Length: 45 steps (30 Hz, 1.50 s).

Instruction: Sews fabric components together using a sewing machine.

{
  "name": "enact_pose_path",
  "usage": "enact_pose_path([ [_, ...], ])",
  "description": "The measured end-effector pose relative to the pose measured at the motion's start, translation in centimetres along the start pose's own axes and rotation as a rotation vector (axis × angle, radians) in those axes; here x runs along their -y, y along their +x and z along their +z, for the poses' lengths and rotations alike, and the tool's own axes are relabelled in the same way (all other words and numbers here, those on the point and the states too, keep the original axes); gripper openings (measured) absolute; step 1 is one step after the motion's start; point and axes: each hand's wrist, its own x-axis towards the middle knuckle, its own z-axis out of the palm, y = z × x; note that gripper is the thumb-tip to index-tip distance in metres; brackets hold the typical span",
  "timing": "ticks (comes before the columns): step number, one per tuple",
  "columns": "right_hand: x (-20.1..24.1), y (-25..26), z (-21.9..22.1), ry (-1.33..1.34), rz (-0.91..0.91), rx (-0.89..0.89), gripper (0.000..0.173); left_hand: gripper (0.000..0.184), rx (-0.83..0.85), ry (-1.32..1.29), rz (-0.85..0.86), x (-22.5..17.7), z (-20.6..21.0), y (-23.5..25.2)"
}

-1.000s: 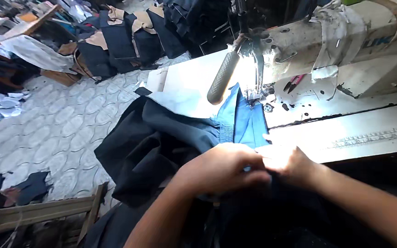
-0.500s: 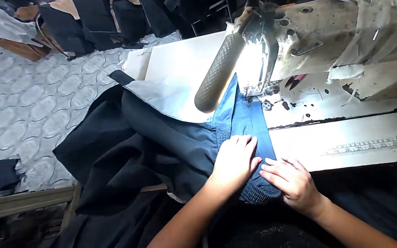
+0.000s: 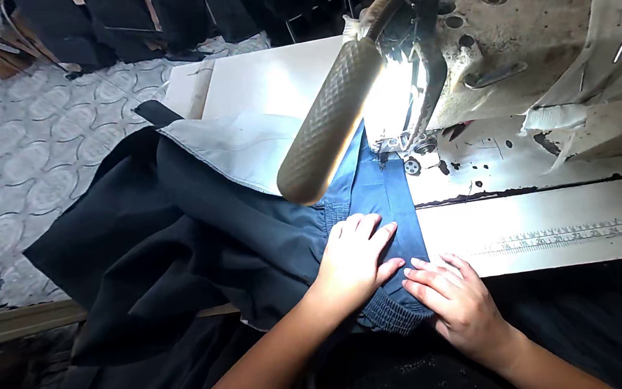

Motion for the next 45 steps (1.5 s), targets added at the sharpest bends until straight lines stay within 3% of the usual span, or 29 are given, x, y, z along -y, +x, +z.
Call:
enact_pose_path([
  [7, -0.8, 2.4, -0.1, -0.047, -0.001, 0.032, 0.027, 0.053, 0.109, -0.024, -0.007, 1.7, -0.8, 2.0],
  [16, -2.4, 6.8, -0.6, -0.015, 0.001, 0.155, 0.023, 0.051, 0.051, -0.085, 0.076, 5.1, -0.7, 4.9],
  [24, -3.8, 9.7, -0.6, 0.065, 0.046, 0.272, 0.016, 0.056, 0.078, -0.115, 0.05, 6.8, -0.9, 7.2],
  [28, -4.8, 12.0, -1.0, 0.114, 0.107, 0.433, 0.018, 0.051, 0.055, -0.156, 0.051, 7.8, -1.4, 9.1],
  [32, -5.5, 13.3, -0.4, 0.089, 0.111, 0.443, 0.016, 0.052, 0.111, -0.134, -0.01, 8.6, -2.4, 10.7],
  [34, -5.3, 13.3, -0.1, 0.049, 0.069, 0.408, 0.014, 0.048, 0.144, -0.062, 0.014, 8.1, -3.1, 10.9],
  [37, -4.0, 9.9, 1.2, 0.032, -0.088, 0.164, 0.013, 0.017, 0.1, 0.018, 0.196, 5.6, -3.2, 8.6],
  [40, -3.1, 5.4, 2.0, 0.031, -0.056, -0.008, 0.025, 0.042, 0.119, -0.004, 0.236, 4.1, -2.1, 4.8],
  [45, -3.2, 3.7, 1.0, 0.048, 0.037, 0.032, 0.028, 0.055, 0.011, 0.047, 0.153, 2.5, -1.8, 2.3],
])
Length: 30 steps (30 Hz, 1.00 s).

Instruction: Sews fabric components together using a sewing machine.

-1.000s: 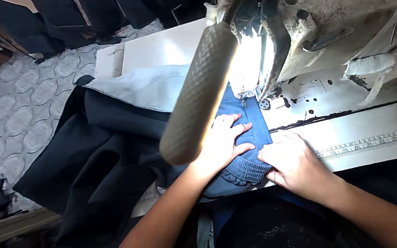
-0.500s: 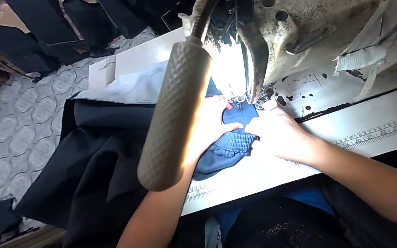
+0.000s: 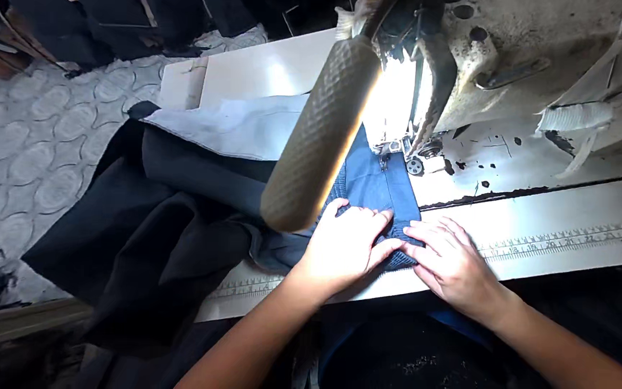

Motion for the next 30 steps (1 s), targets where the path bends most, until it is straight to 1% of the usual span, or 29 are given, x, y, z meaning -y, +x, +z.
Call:
enact_pose_path([
  [3, 0.1, 0.2, -0.3, -0.02, 0.005, 0.038, 0.029, 0.055, -0.03, 0.045, 0.037, 0.4, 0.3, 0.2],
  [6, 0.2, 0.8, -0.9, -0.068, -0.008, 0.065, 0.029, 0.055, -0.085, 0.034, 0.084, 1.0, 0.7, 0.2],
  [8, 0.0, 1.4, -1.1, -0.081, -0.021, 0.082, 0.029, 0.055, -0.095, 0.003, 0.068, 1.3, 0.7, 0.2],
  [11, -0.7, 2.7, -1.1, -0.06, -0.037, 0.123, 0.029, 0.056, -0.081, -0.048, 0.021, 1.8, 0.7, 0.6],
  [13, -1.2, 3.7, -1.2, -0.049, -0.044, 0.165, 0.029, 0.053, -0.073, -0.068, -0.002, 2.1, 0.6, 1.2],
  [16, -2.1, 5.2, -1.3, -0.053, -0.069, 0.203, 0.027, 0.05, -0.043, -0.031, 0.009, 3.4, 0.7, 2.2],
  [19, -3.0, 6.7, -1.3, -0.092, -0.097, 0.205, 0.026, 0.055, -0.003, 0.037, 0.017, 5.5, 1.6, 2.7],
  [21, -3.0, 7.8, -1.7, -0.114, -0.085, 0.227, 0.023, 0.055, 0.012, 0.044, 0.019, 5.9, 1.3, 3.6],
  [24, -2.8, 9.3, -2.4, -0.079, -0.028, 0.303, 0.02, 0.05, 0.024, 0.053, 0.008, 6.1, 0.6, 4.6],
  [26, -4.2, 9.4, -1.4, -0.083, -0.025, 0.334, 0.023, 0.052, 0.011, 0.044, -0.023, 6.0, 0.4, 5.0],
  [27, -5.0, 9.4, -0.8, -0.072, -0.01, 0.372, 0.025, 0.056, 0.006, 0.049, -0.041, 5.9, 0.4, 5.1],
  [28, -5.6, 9.5, -0.4, -0.051, -0.001, 0.375, 0.027, 0.059, 0.001, 0.056, -0.055, 5.8, 0.5, 5.2],
  [30, -6.3, 9.4, 0.3, -0.016, 0.012, 0.334, 0.025, 0.06, 0.001, 0.067, -0.084, 5.7, 0.5, 5.3],
])
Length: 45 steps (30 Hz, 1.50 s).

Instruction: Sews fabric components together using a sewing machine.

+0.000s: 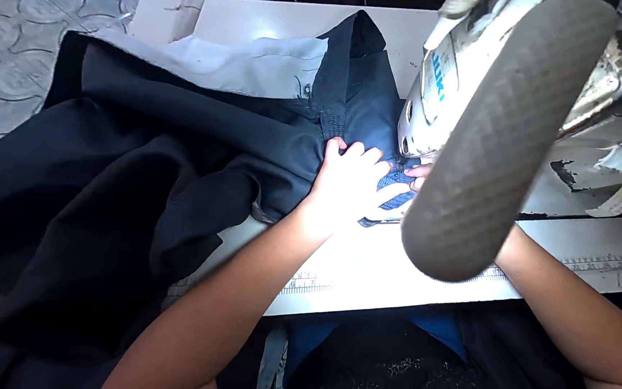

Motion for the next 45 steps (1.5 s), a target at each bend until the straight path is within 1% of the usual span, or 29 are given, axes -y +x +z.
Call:
enact_pose_path([
  [3, -0.1, -0.2, 0.6, 0.042, 0.031, -0.065, 0.019, 0.061, 0.02, 0.006, -0.011, 0.0, 0.2, 0.1],
  [4, 0.0, -0.3, 0.6, 0.048, 0.046, -0.088, 0.02, 0.061, 0.032, -0.012, -0.013, 0.1, 0.3, 0.2],
  [6, 0.2, -0.4, 0.2, 0.04, 0.094, -0.089, 0.024, 0.064, 0.002, -0.075, -0.007, 0.4, 1.1, 0.4],
  [9, 0.6, -0.9, -1.4, -0.024, 0.164, -0.032, 0.031, 0.067, -0.037, -0.106, -0.004, 0.7, 2.2, 0.7],
  [12, 0.7, -2.4, -3.3, -0.026, 0.223, 0.01, 0.039, 0.066, 0.031, -0.12, -0.029, 0.6, 1.8, 0.9],
  [13, 0.7, -3.1, -4.1, -0.005, 0.229, 0.028, 0.04, 0.065, 0.042, -0.119, -0.034, 0.6, 1.6, 1.0],
  [15, 0.5, -4.7, -5.8, 0.043, 0.192, 0.041, 0.039, 0.061, 0.011, -0.115, -0.016, 0.5, 1.7, 1.0],
  [17, 0.3, -5.7, -7.8, 0.107, 0.115, 0.11, 0.033, 0.057, -0.04, -0.126, 0.047, 0.7, 1.8, 0.8],
  [19, -0.1, -5.2, -9.3, 0.118, 0.063, 0.181, 0.029, 0.047, -0.141, -0.137, 0.169, 0.0, 2.0, 0.2],
  [20, -0.3, -4.0, -9.7, 0.091, 0.075, 0.21, 0.027, 0.04, -0.142, -0.132, 0.193, -1.1, 2.0, -0.3],
  [21, -0.4, -2.4, -9.8, 0.059, 0.137, 0.255, 0.023, 0.037, -0.089, -0.119, 0.175, -2.7, 1.6, -0.7],
  [22, -0.4, -0.5, -9.5, 0.01, 0.255, 0.329, 0.02, 0.036, 0.033, -0.116, 0.104, -4.5, 1.0, -1.0],
  [23, -0.3, 1.4, -9.0, -0.047, 0.412, 0.427, 0.023, 0.038, 0.142, -0.112, 0.011, -6.4, 0.6, -1.0],
  [25, 0.2, 4.9, -7.7, -0.097, 0.692, 0.623, 0.033, 0.048, 0.295, -0.092, -0.155, -9.4, -0.1, -0.6],
  [26, 0.5, 5.7, -7.1, -0.052, 0.786, 0.605, 0.035, 0.05, 0.361, -0.094, -0.218, -10.3, -0.6, -0.2],
  [27, 0.8, 5.8, -6.6, 0.023, 0.845, 0.507, 0.036, 0.05, 0.373, -0.082, -0.254, -10.8, -0.7, 0.1],
  [29, 0.8, 5.3, -5.4, 0.152, 0.837, 0.279, 0.035, 0.05, 0.273, -0.034, -0.257, -10.8, -0.1, -0.1],
  [30, 0.9, 5.2, -5.1, 0.212, 0.831, 0.216, 0.035, 0.05, 0.243, -0.02, -0.25, -10.7, 0.1, -0.2],
  [32, 0.9, 5.2, -4.9, 0.285, 0.832, 0.16, 0.034, 0.047, 0.258, -0.017, -0.255, -10.6, -0.2, -0.1],
  [34, 0.8, 5.3, -5.3, 0.29, 0.827, 0.185, 0.035, 0.035, 0.219, -0.022, -0.248, -10.4, -0.5, 0.1],
  [36, 0.3, 5.4, -5.8, 0.276, 0.82, 0.227, 0.036, 0.025, 0.177, -0.018, -0.187, -9.3, -0.8, -0.1],
  [37, 0.2, 5.4, -6.1, 0.269, 0.817, 0.249, 0.036, 0.025, 0.142, -0.014, -0.133, -8.4, -0.8, -0.4],
  [39, 0.3, 5.8, -7.1, 0.14, 0.782, 0.396, 0.038, 0.023, 0.035, -0.034, -0.009, -5.8, -0.4, -1.2],
  [40, 0.5, 6.0, -7.6, 0.08, 0.755, 0.439, 0.039, 0.023, -0.002, -0.054, 0.049, -4.1, -0.3, -1.6],
  [41, 0.4, 6.0, -7.7, 0.039, 0.709, 0.406, 0.039, 0.024, -0.013, -0.061, 0.105, -2.2, -0.2, -1.8],
  [42, 0.1, 5.5, -7.4, 0.03, 0.658, 0.318, 0.039, 0.025, -0.008, -0.025, 0.166, -0.2, -0.1, -1.7],
  [43, -0.5, 4.5, -6.8, 0.044, 0.588, 0.176, 0.034, 0.025, 0.006, 0.0, 0.209, 1.6, 0.0, -1.5],
  [44, -1.3, 3.3, -5.8, 0.064, 0.495, -0.002, 0.028, 0.023, 0.027, 0.007, 0.225, 3.1, 0.1, -1.0],
  [45, -1.6, 2.4, -5.1, 0.101, 0.453, -0.086, 0.022, 0.019, 0.045, 0.0, 0.232, 4.0, 0.1, -0.5],
])
